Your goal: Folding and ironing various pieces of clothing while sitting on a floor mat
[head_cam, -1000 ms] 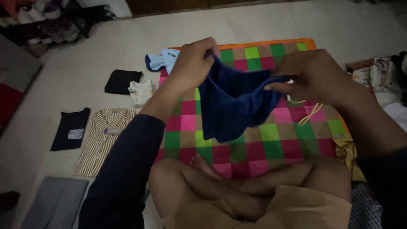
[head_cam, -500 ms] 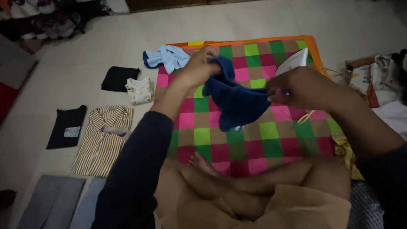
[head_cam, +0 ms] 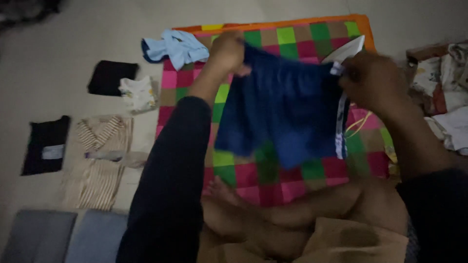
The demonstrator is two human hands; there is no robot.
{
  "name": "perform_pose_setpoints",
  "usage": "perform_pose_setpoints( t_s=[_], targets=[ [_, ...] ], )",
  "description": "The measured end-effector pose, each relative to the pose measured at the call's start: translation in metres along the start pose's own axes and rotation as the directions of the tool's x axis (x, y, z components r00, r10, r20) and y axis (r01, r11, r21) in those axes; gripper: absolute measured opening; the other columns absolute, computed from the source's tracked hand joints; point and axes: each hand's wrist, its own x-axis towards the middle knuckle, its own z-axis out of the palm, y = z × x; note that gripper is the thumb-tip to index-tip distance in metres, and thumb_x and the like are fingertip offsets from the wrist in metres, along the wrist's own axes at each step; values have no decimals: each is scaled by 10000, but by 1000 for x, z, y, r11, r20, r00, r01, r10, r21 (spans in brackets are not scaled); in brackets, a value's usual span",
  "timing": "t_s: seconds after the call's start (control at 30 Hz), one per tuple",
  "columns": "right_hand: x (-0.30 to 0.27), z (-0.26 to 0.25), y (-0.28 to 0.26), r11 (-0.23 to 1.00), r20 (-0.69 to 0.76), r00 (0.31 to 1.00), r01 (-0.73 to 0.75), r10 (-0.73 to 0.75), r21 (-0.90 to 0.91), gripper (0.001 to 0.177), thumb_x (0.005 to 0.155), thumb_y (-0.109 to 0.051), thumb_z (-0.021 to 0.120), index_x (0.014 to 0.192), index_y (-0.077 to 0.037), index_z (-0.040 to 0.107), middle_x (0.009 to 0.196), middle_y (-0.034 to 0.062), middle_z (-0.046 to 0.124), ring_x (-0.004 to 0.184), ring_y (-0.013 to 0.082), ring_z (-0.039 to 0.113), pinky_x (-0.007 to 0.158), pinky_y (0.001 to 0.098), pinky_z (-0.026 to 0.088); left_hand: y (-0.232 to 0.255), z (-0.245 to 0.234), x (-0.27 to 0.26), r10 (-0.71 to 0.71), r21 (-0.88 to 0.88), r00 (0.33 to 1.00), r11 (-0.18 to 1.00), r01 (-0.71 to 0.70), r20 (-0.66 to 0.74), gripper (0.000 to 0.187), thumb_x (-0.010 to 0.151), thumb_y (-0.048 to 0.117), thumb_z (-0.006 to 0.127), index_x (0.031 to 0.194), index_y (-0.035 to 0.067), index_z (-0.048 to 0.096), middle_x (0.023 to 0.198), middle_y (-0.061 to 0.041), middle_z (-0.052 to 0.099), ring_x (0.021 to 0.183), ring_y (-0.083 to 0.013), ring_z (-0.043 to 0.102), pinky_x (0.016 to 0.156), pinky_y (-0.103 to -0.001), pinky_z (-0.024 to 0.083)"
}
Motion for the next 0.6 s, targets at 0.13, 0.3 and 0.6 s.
perform_pose_setpoints(
  t_s=[0.13,0.3,0.6],
  targets=[
    [-7,11,21,986,-204,965,-164,167,30,216,897,-104,785,1095,-42,723,1028,148,696,897,320,702,767,419,558,-2,35,52,-363,-785,909,616,70,-204,419,700,150,766,1100,56,687,1069,-182,728,982,-366,714,816,-457,597],
    [-10,54,-30,985,-408,912,23,50,173,223,871,-48,777,1062,-37,661,1074,153,688,997,330,684,840,393,541,-41,75,43,-414,-790,773,588,-177,-481,246,918,90,683,1160,49,701,1107,-145,755,1052,-315,702,920,-405,544],
    [-31,239,-146,845,31,997,46,-74,533,298,776,-96,780,1069,-63,731,1085,175,707,1061,379,647,912,484,516,-184,389,-84,-624,-766,781,504,398,-4,632,946,204,685,1472,3,398,1413,-254,515,1241,-401,517,959,-403,443]
  ],
)
